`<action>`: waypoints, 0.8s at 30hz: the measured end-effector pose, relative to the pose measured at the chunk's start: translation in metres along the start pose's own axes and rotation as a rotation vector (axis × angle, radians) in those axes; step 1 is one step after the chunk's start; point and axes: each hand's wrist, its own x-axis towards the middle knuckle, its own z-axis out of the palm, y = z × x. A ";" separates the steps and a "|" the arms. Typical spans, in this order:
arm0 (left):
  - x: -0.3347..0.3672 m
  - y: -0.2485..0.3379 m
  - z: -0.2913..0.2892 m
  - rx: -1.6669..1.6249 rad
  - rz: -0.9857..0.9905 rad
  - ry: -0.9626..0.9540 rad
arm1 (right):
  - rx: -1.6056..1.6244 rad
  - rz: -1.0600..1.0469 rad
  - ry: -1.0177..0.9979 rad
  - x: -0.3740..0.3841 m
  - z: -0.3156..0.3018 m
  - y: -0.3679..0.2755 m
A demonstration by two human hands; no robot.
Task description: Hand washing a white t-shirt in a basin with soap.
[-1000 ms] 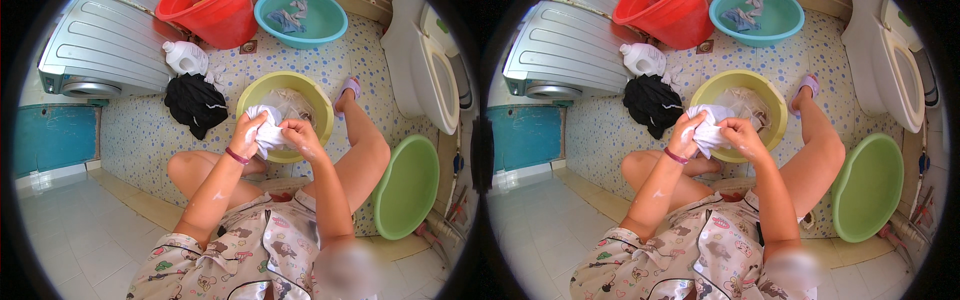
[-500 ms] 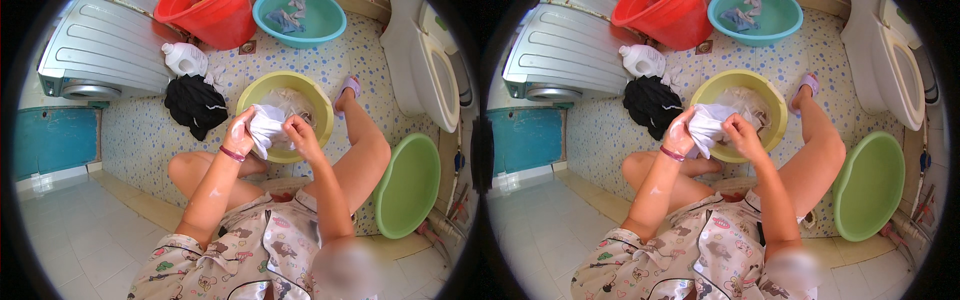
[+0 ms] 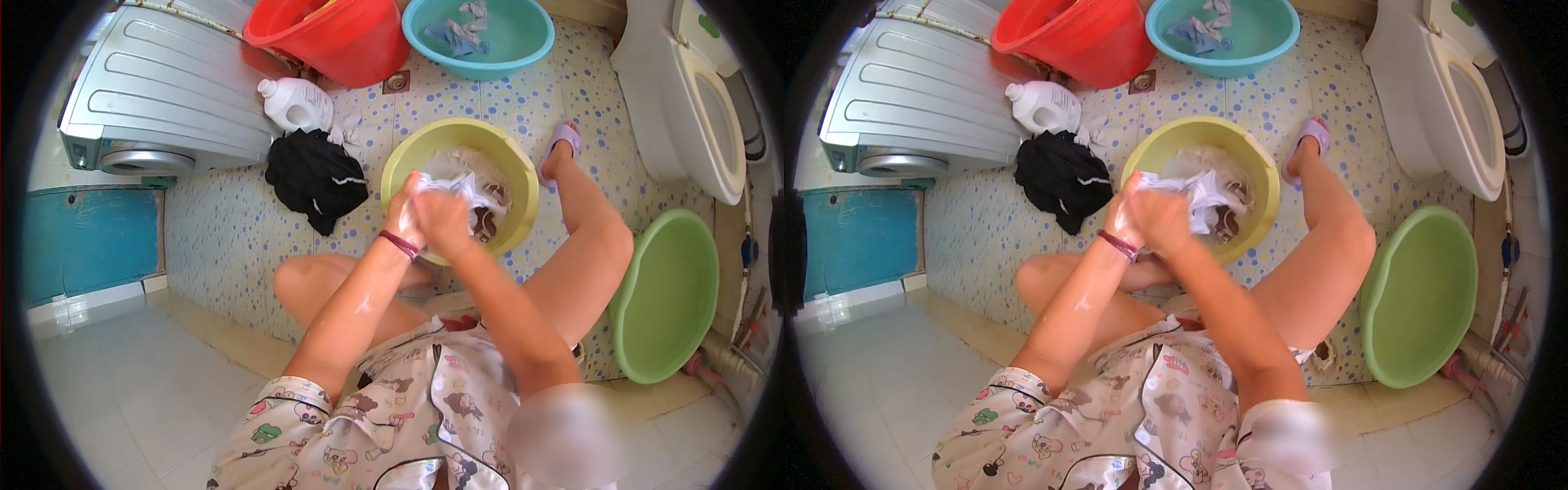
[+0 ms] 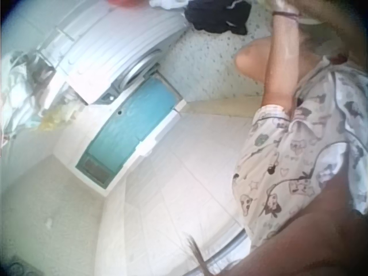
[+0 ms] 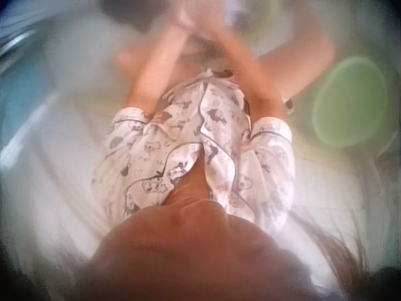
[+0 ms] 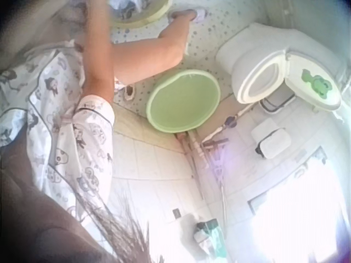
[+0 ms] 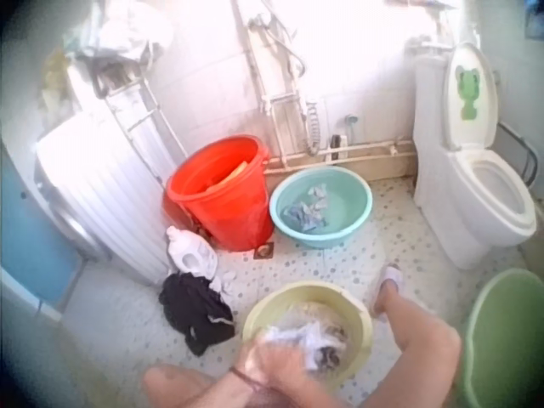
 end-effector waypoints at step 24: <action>-0.005 0.002 -0.007 0.257 0.233 -0.054 | 0.002 0.141 0.205 -0.044 -0.012 0.017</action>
